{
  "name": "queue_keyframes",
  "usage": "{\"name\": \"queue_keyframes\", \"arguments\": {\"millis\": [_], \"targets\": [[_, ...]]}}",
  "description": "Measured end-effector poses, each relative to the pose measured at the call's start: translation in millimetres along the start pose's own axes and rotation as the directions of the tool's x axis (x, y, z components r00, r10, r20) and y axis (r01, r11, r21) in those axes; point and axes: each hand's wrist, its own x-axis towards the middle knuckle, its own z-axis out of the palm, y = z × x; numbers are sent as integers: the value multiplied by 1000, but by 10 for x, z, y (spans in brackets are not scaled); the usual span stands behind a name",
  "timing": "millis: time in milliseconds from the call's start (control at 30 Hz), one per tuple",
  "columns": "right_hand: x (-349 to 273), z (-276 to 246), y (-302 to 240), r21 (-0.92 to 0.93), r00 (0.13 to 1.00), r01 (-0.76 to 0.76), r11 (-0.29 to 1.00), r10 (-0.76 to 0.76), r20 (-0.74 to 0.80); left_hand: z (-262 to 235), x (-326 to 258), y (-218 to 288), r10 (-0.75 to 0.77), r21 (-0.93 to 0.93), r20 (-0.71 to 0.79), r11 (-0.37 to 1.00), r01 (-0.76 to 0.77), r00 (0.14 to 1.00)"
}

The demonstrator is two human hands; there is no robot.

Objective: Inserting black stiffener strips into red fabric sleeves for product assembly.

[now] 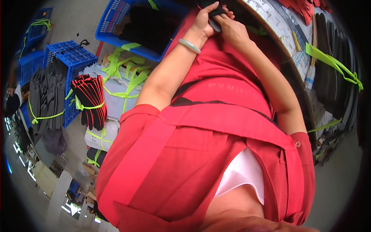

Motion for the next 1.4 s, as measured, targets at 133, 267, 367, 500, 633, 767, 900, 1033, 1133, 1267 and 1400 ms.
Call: {"name": "queue_keyframes", "arguments": {"millis": [133, 267, 367, 500, 633, 767, 900, 1033, 1133, 1267, 1400], "targets": [[-3, 36, 33, -17, 999, 6, 1000, -7, -41, 44, -110, 28, -68, 146, 90, 988, 54, 994], [-256, -75, -143, 86, 995, -64, 994, 57, 85, -83, -97, 162, -111, -9, 18, 994, 111, 994], [9, 58, 39, -97, 997, -26, 995, 33, 67, -65, 42, 57, -34, -5, -64, 999, 34, 997], [130, 107, 103, -119, 993, 16, 993, -2, 117, -37, 43, 61, 34, 15, -53, 999, -34, 998], [-206, -216, -237, 30, 996, -50, 998, 47, 76, -90, -34, 74, 55, 3, -82, 998, -55, 995], [-10, 70, 47, 77, 988, -137, 988, 131, 79, -24, -37, -76, 5, 32, 51, 999, -7, 999], [38, -2, 40, 68, 993, -92, 993, 86, 85, 50, -135, 18, 38, 159, -6, 987, -36, 999], [-102, -75, -10, 176, 999, 1, 984, -7, 34, 28, -92, 138, 77, 182, -66, 981, -64, 995], [-208, -53, -56, 242, 997, 11, 970, 8, -78, 59, -167, 94, 50, 135, -92, 990, -38, 995], [54, 72, 131, 145, 993, -96, 985, 84, 86, 7, -97, 9, 39, 51, -1, 998, -39, 999], [-35, -28, 114, 231, 998, -21, 973, 8, 55, 182, -253, 60, 9, 135, 21, 991, -11, 1000]]}}
